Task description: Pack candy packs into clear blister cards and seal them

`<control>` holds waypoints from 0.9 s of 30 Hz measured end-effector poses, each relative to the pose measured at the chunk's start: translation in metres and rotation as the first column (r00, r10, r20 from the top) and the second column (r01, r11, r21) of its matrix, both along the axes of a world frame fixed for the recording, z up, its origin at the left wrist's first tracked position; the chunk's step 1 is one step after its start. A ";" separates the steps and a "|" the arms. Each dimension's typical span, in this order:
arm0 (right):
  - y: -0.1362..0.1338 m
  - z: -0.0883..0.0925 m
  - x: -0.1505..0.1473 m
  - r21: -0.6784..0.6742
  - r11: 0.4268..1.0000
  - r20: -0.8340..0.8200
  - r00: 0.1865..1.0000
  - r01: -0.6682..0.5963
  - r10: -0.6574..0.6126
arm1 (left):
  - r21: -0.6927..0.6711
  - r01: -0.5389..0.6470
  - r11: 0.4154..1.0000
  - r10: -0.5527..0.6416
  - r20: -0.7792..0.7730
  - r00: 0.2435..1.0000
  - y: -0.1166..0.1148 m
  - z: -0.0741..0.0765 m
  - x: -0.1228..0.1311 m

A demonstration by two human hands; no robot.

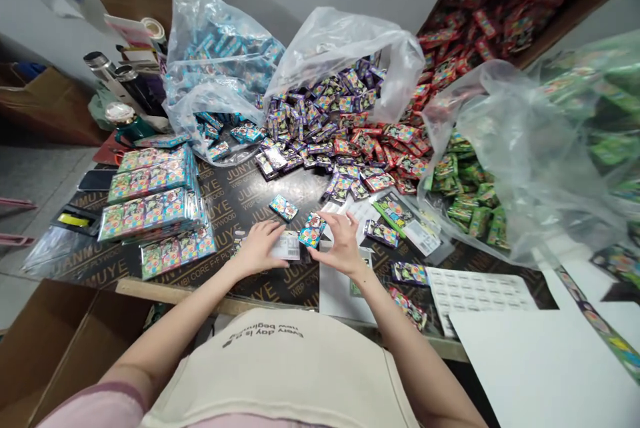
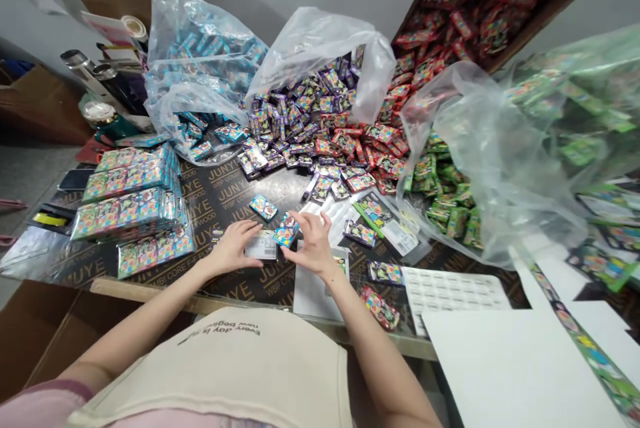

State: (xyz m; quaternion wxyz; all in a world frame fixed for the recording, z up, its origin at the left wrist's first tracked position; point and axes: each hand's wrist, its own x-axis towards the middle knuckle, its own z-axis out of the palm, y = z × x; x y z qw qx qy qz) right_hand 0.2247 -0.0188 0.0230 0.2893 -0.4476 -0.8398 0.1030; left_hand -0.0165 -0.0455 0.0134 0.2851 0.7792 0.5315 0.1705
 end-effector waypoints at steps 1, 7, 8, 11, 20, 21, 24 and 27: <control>-0.004 -0.005 0.005 0.001 1.000 0.034 0.999 0.017 -0.017 | 0.025 0.079 0.997 -0.076 -0.104 0.992 -0.003 -0.003 0.002; -0.027 -0.018 0.012 -0.145 0.989 0.038 0.999 -0.008 0.014 | 0.070 0.143 0.987 -0.127 -0.193 0.973 -0.004 -0.008 0.004; -0.027 -0.018 0.012 -0.186 0.981 -0.008 0.999 -0.049 0.048 | 0.083 0.132 0.988 -0.117 -0.164 0.980 -0.003 -0.007 0.004; -0.022 -0.017 0.015 -0.257 0.950 -0.112 0.982 -0.177 0.152 | 0.101 0.147 0.984 -0.135 -0.113 0.984 -0.002 -0.004 0.002; -0.023 -0.013 0.000 -0.253 0.959 -0.191 0.978 -0.129 0.082 | 0.090 0.059 0.994 -0.054 -0.055 0.997 -0.003 0.008 -0.008; -0.023 -0.012 -0.004 -0.260 0.950 -0.204 0.972 -0.171 0.119 | 0.087 0.051 0.995 -0.046 -0.055 0.997 -0.002 0.008 -0.009; 0.003 -0.014 -0.009 -0.219 0.971 -0.212 0.976 -0.092 0.045 | 0.077 0.051 0.996 -0.045 -0.074 0.996 -0.002 0.005 -0.012; 0.062 -0.022 0.003 -0.120 0.951 -0.129 0.945 0.285 -0.299 | 0.059 0.103 0.993 -0.094 -0.138 0.986 -0.004 -0.002 -0.013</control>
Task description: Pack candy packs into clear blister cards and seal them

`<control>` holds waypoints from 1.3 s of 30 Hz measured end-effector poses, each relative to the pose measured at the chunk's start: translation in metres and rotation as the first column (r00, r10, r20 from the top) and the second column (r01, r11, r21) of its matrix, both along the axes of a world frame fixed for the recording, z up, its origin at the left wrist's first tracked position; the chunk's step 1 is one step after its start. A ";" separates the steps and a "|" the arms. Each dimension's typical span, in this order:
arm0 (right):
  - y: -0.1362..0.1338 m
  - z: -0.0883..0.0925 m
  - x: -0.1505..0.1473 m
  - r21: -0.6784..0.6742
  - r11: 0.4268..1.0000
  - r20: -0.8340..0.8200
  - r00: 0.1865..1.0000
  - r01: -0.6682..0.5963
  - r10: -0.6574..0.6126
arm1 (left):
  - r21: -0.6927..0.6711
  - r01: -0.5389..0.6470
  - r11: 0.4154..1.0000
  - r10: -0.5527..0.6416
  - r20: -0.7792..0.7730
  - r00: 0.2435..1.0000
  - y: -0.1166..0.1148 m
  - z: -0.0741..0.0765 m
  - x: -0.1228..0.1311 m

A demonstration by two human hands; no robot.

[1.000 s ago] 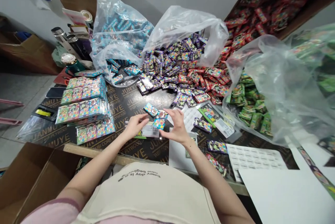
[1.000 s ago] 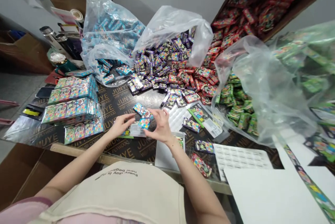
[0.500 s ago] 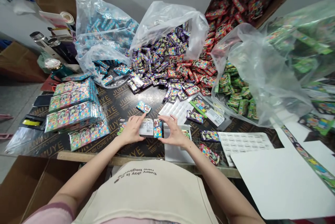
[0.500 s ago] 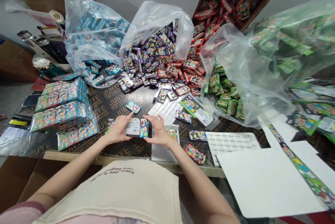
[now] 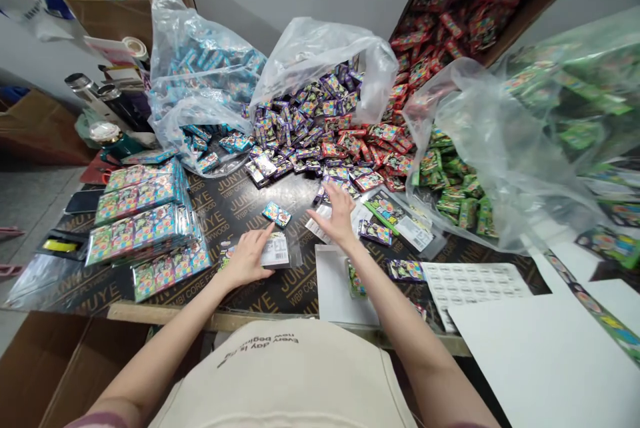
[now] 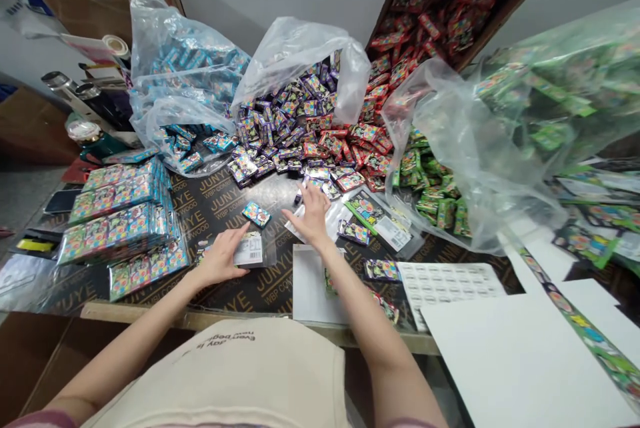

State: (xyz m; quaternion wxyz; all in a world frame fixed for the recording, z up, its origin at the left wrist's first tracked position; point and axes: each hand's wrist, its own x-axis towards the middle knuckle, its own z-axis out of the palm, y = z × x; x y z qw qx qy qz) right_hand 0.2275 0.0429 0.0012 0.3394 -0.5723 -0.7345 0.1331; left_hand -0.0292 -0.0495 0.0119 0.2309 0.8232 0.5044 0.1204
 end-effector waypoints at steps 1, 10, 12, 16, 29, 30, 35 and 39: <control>0.021 -0.002 0.006 -0.022 0.999 0.056 0.997 0.048 -0.047 | -0.009 0.029 1.000 -0.030 -0.030 0.999 0.000 -0.003 0.000; 0.031 0.023 -0.016 -0.064 0.903 -0.360 0.854 -0.424 0.375 | -0.349 -0.220 0.911 0.372 0.464 0.804 0.017 0.012 0.023; 0.002 0.031 -0.031 -0.052 0.846 -0.533 0.731 -0.531 0.426 | -0.632 -0.133 0.763 0.594 0.607 0.528 0.024 0.023 0.035; -0.039 0.038 -0.036 -0.075 0.835 -0.524 0.734 -0.545 0.432 | -0.810 0.027 0.586 0.776 0.570 0.270 0.032 0.035 0.050; -0.067 0.012 0.004 -0.094 0.943 0.065 0.943 -0.320 0.327 | -0.093 0.003 0.996 0.004 0.076 0.997 0.008 0.006 0.010; -0.070 0.007 0.004 -0.116 0.937 0.085 0.937 -0.330 0.340 | -0.073 0.028 0.997 -0.028 0.000 1.000 0.006 0.001 0.006; -0.080 -0.003 -0.003 -0.203 0.881 0.001 0.900 -0.426 0.436 | -0.038 0.018 0.999 -0.016 0.048 0.999 0.002 -0.008 0.001; -0.076 -0.004 -0.001 -0.233 0.813 -0.116 0.845 -0.534 0.522 | -0.032 0.085 0.996 -0.080 0.136 0.987 0.003 -0.004 0.003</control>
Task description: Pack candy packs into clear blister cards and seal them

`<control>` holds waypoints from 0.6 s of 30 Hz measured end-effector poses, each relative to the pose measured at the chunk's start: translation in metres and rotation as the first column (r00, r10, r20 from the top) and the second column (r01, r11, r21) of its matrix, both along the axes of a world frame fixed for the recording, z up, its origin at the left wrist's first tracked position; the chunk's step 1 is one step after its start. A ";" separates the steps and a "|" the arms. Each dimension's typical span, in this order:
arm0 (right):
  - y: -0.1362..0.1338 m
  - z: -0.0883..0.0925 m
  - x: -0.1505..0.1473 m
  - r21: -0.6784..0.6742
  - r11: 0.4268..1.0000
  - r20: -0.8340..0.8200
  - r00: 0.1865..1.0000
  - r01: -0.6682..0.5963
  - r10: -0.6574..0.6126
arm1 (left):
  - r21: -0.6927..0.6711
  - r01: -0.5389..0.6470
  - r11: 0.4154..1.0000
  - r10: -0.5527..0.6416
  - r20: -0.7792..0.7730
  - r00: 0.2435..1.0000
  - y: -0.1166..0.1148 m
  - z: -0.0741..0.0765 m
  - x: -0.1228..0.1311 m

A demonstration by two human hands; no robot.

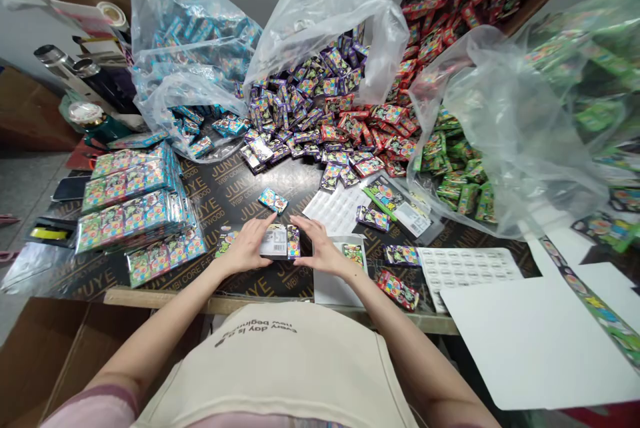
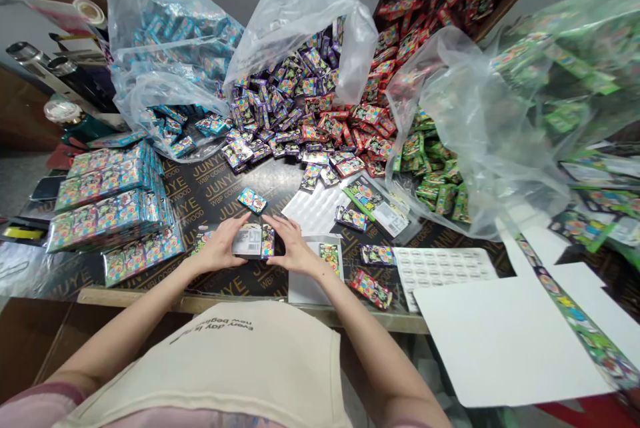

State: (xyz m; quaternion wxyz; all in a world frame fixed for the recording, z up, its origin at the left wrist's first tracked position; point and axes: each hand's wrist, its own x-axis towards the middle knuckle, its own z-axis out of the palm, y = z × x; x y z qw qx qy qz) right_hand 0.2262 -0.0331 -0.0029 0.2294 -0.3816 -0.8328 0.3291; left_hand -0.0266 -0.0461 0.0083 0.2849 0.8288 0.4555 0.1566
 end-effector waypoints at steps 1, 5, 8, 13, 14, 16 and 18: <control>-0.001 0.000 0.000 0.008 0.998 -0.001 0.998 0.060 -0.060 | -0.001 -0.013 1.000 0.013 0.008 1.000 0.000 0.001 0.000; -0.013 0.005 -0.007 0.028 0.964 -0.062 0.963 0.265 -0.263 | -0.003 -0.116 0.993 0.116 0.024 0.993 0.001 0.000 0.002; -0.006 0.007 -0.007 0.048 0.987 -0.084 0.985 0.153 -0.148 | 0.000 -0.103 0.995 0.103 0.009 0.995 0.003 -0.004 0.005; 0.082 0.005 0.060 0.282 0.704 -0.021 0.738 0.652 -0.675 | 0.006 -0.064 0.998 0.064 -0.095 0.993 0.001 -0.013 0.004; 0.104 0.002 0.079 0.318 0.635 0.047 0.657 0.704 -0.753 | 0.013 -0.058 0.998 0.059 -0.131 0.990 0.000 -0.013 0.003; 0.142 -0.005 0.111 0.340 0.573 0.214 0.532 0.746 -0.819 | 0.032 -0.031 0.999 0.037 -0.230 0.973 -0.001 -0.011 0.005; 0.165 -0.013 0.132 0.325 0.591 0.343 0.491 0.738 -0.801 | 0.047 0.031 0.998 -0.012 -0.353 0.935 0.000 -0.003 0.012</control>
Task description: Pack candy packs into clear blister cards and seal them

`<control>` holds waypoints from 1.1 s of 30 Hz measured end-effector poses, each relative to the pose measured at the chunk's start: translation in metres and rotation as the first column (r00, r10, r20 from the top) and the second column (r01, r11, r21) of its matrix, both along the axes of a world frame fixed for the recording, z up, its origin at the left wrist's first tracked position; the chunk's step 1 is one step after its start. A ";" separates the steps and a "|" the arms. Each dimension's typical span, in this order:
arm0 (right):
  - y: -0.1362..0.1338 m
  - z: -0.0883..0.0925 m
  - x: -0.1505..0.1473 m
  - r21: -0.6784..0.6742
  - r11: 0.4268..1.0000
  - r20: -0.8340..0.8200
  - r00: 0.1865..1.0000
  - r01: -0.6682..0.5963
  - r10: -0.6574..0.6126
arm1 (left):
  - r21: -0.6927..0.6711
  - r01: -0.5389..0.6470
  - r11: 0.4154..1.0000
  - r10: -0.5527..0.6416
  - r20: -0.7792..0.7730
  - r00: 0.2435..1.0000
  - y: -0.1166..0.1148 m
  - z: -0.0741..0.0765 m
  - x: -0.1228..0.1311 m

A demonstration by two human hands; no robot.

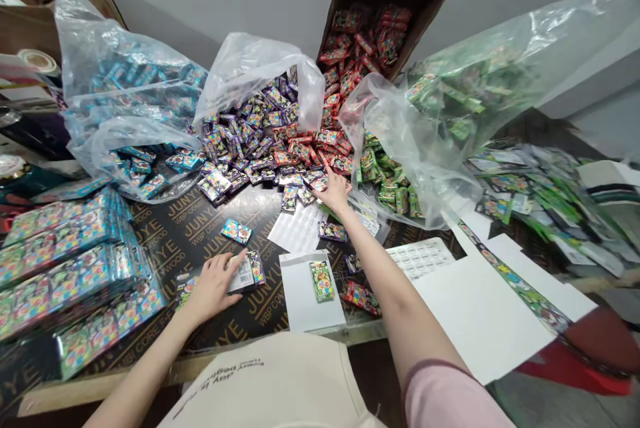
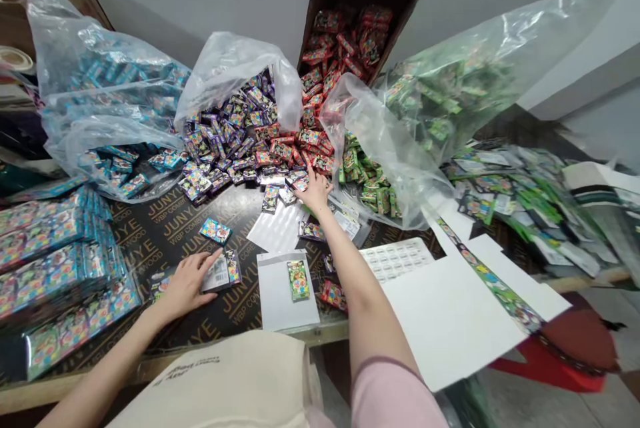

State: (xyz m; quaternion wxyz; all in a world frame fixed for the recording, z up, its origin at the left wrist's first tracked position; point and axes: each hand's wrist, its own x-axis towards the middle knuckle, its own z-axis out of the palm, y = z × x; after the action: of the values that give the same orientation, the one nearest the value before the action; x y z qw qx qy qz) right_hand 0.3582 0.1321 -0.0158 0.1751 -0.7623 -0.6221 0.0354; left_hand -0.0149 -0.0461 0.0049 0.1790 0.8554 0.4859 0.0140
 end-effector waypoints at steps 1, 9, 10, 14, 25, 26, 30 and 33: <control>0.006 -0.003 0.005 -0.029 1.000 0.014 1.000 -0.001 0.001 | -0.001 0.041 0.999 -0.041 -0.061 0.997 0.001 0.005 0.005; -0.037 0.022 -0.026 0.264 0.956 -0.448 0.862 -0.126 0.237 | -0.100 0.209 0.973 -0.228 -0.259 0.939 0.021 0.026 0.036; -0.049 0.027 -0.034 0.280 0.947 -0.535 0.793 -0.159 0.291 | -0.110 0.203 0.973 -0.225 -0.252 0.941 0.022 0.027 0.036; -0.097 0.042 -0.074 0.299 0.918 -0.788 0.475 -0.262 0.392 | -0.139 0.134 0.981 -0.136 -0.011 0.991 0.022 0.030 0.033; -0.180 0.034 -0.164 0.335 0.762 -0.820 0.228 -0.554 0.526 | -0.932 0.203 0.300 0.954 0.290 -0.078 0.009 0.043 0.048; -0.180 0.035 -0.161 0.327 0.749 -0.770 0.297 -0.576 0.565 | -0.931 0.149 0.333 0.942 0.322 -0.088 0.008 0.043 0.046; -0.178 0.043 -0.148 0.308 0.661 -0.515 0.464 -0.684 0.721 | -0.887 0.001 0.461 0.887 0.461 0.031 0.005 0.041 0.041; -0.180 0.048 -0.148 0.274 0.621 -0.364 0.518 -0.734 0.774 | -0.850 -0.034 0.525 0.846 0.518 0.123 0.003 0.036 0.040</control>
State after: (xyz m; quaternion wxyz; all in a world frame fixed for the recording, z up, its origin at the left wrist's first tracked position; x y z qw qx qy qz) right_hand 0.2105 -0.0476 0.0320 0.3131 -0.3781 -0.8328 0.2557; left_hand 0.0256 -0.0429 0.0409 0.6952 0.3308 0.5085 0.3857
